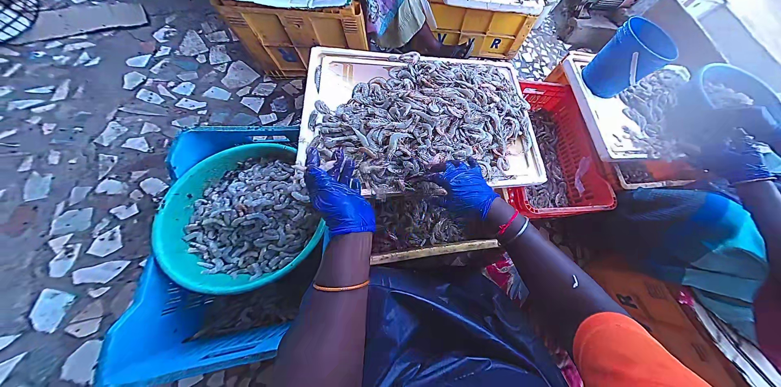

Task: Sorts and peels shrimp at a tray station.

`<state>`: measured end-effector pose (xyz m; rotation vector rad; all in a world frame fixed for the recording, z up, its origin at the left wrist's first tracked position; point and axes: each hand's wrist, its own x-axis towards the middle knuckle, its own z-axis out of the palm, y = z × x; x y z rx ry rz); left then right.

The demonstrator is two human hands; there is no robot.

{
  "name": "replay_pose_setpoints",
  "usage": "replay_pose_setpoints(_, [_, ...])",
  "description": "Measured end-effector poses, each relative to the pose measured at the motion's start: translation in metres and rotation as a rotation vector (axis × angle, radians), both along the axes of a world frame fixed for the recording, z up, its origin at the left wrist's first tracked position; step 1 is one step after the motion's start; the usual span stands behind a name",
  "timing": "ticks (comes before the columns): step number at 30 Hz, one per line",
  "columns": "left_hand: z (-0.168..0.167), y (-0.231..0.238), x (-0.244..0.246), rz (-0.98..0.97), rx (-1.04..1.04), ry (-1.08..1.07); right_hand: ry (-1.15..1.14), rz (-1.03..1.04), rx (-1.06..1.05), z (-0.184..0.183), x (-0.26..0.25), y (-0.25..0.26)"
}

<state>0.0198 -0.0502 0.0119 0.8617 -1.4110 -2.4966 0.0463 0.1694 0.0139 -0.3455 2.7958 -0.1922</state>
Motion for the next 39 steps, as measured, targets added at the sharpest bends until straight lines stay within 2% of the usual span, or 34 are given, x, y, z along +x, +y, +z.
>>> replay_pose_setpoints(3, [-0.003, -0.014, -0.006, 0.039, 0.224, -0.138, 0.083, -0.139, 0.105, -0.005, -0.023, 0.014])
replay_pose_setpoints(5, [-0.007, 0.003, -0.009, -0.052, 0.166, -0.194, 0.129, -0.165, 0.098, -0.019, -0.034, 0.015])
replay_pose_setpoints(8, [-0.011, 0.026, -0.013, -0.364, -0.065, -0.15, 0.133, -0.192, 0.077, -0.035, -0.039, 0.012])
replay_pose_setpoints(11, [-0.02, 0.042, -0.013, -0.686, -0.334, 0.038, 0.184, -0.272, -0.03, -0.027, -0.035, 0.016])
replay_pose_setpoints(14, [-0.03, 0.058, -0.012, -0.948, -0.601, 0.24, 0.107, -0.495, -0.443, -0.006, -0.027, 0.018])
replay_pose_setpoints(16, [-0.028, 0.072, -0.011, -0.999, -0.696, 0.254, 0.022, -0.615, -0.746, 0.002, -0.02, 0.016])
replay_pose_setpoints(17, [-0.026, 0.078, -0.009, -0.997, -0.762, 0.238, -0.007, -0.653, -0.796, 0.004, -0.018, 0.016])
replay_pose_setpoints(19, [-0.023, 0.085, -0.004, -0.979, -1.03, 0.254, -0.057, -0.648, -0.707, 0.009, -0.014, 0.022])
replay_pose_setpoints(21, [-0.03, 0.089, 0.0, -0.915, -1.351, 0.374, -0.108, -0.577, -0.559, 0.014, -0.015, 0.028])
replay_pose_setpoints(23, [-0.037, 0.094, 0.004, -0.864, -1.554, 0.447, -0.132, -0.533, -0.492, 0.014, -0.014, 0.034])
replay_pose_setpoints(25, [-0.039, 0.097, 0.009, -0.875, -1.529, 0.443, -0.107, -0.5, -0.481, 0.013, -0.011, 0.039])
replay_pose_setpoints(26, [-0.035, 0.097, 0.01, -0.88, -1.423, 0.408, -0.072, -0.472, -0.474, 0.013, -0.01, 0.04])
replay_pose_setpoints(29, [-0.022, 0.092, 0.007, -0.868, -0.925, 0.169, 0.097, -0.329, -0.519, 0.006, -0.004, 0.044])
replay_pose_setpoints(31, [-0.02, 0.085, 0.003, -0.786, -0.748, 0.106, 0.176, -0.283, -0.588, -0.001, -0.001, 0.041])
replay_pose_setpoints(33, [-0.023, 0.076, -0.002, -0.712, -0.708, 0.065, 0.136, -0.36, -0.671, -0.001, 0.0, 0.039])
replay_pose_setpoints(35, [-0.027, 0.066, -0.006, -0.673, -0.746, 0.112, 0.067, -0.464, -0.769, 0.001, 0.0, 0.039])
replay_pose_setpoints(39, [-0.034, 0.056, -0.002, -0.826, -0.931, 0.451, 0.037, -0.577, -0.982, 0.002, -0.004, 0.026])
